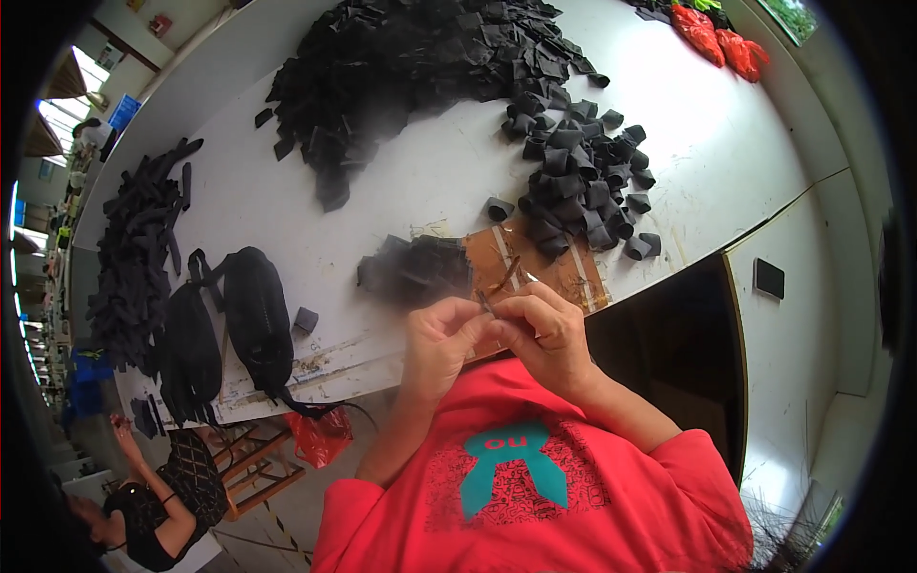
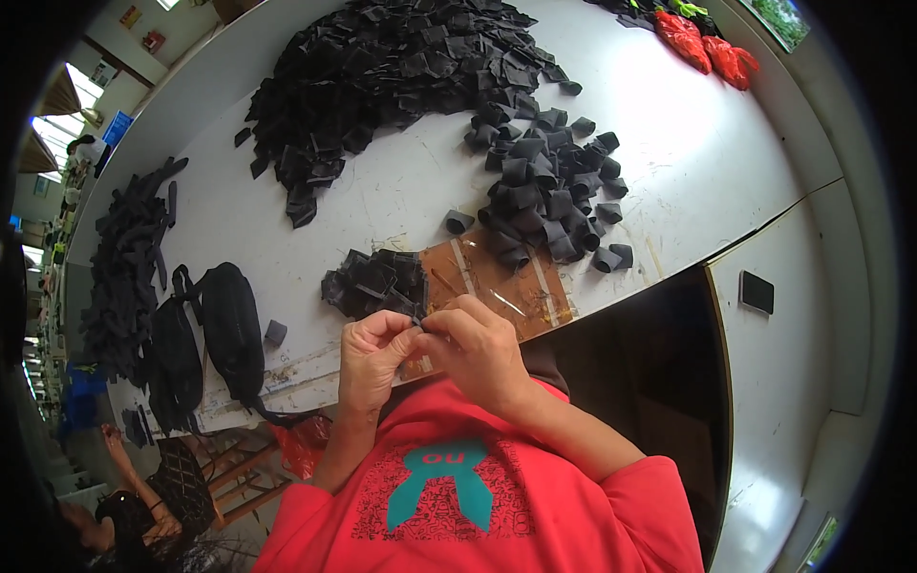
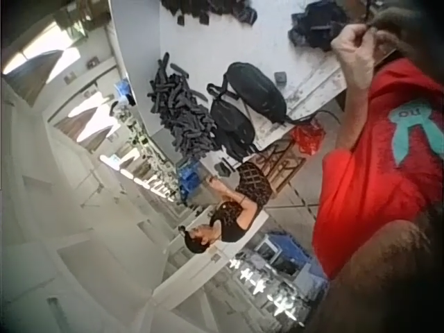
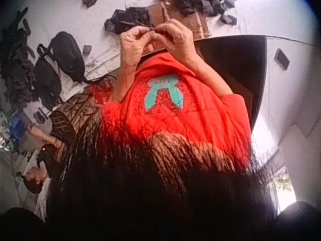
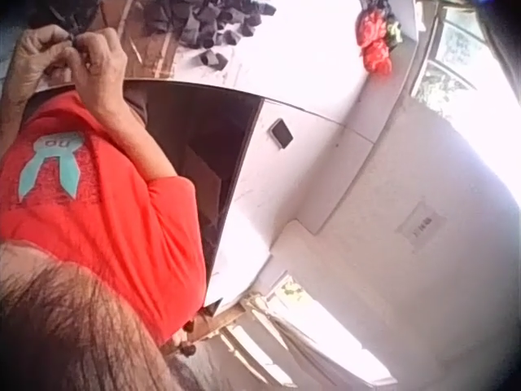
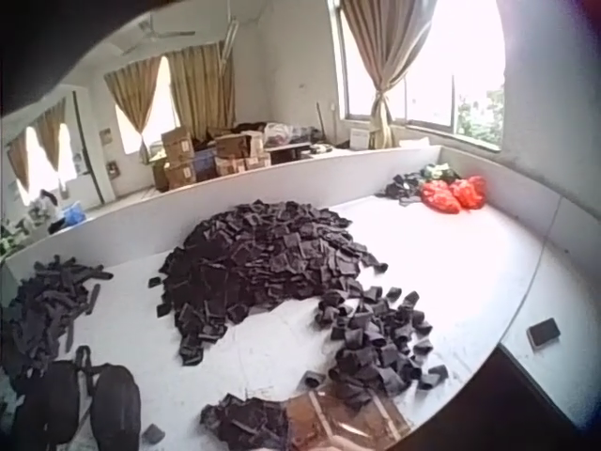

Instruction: Assembling small black components by hand at a workbench.

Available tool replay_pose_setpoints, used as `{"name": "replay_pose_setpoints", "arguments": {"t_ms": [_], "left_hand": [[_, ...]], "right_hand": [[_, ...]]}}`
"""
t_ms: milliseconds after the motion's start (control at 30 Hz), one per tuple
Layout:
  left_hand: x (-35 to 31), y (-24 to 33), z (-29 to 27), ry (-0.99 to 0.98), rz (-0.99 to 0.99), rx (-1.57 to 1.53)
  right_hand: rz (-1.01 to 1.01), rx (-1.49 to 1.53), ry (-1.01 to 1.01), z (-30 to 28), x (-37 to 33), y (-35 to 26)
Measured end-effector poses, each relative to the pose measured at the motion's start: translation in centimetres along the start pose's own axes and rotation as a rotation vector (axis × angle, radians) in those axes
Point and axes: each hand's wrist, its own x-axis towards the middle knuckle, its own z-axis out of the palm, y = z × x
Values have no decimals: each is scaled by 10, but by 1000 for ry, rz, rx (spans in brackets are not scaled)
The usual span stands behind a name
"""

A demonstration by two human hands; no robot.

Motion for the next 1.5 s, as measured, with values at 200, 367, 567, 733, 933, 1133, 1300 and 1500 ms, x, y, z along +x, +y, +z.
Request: {"name": "replay_pose_setpoints", "arguments": {"t_ms": [200, 367, 567, 733, 933, 1133, 1300, 1500], "left_hand": [[-1, -15, 7, 58, 74, 123], [12, -49, 11, 439, 610, 749], [17, -17, 13, 87, 1, -424], [12, -17, 6, -31, 71, -180], [11, -23, 25, 228, 779, 389], [24, 41, 22, -354, 4, -632], [43, 7, 7, -242, -90, -554], [39, 11, 23, -6, 437, 113]], "right_hand": [[-238, -341, 5, 3, 1, 14], [-334, -561, 5, 16, -4, 30], [182, 65, 89, 9, -2, 32], [837, 1310, -112, -6, -3, 19], [711, 1218, -305, -17, 9, 14], [364, 701, -266, -44, 53, -14], [434, 859, -436, -27, 56, 35], [157, 354, -141, -29, 49, 30]]}}
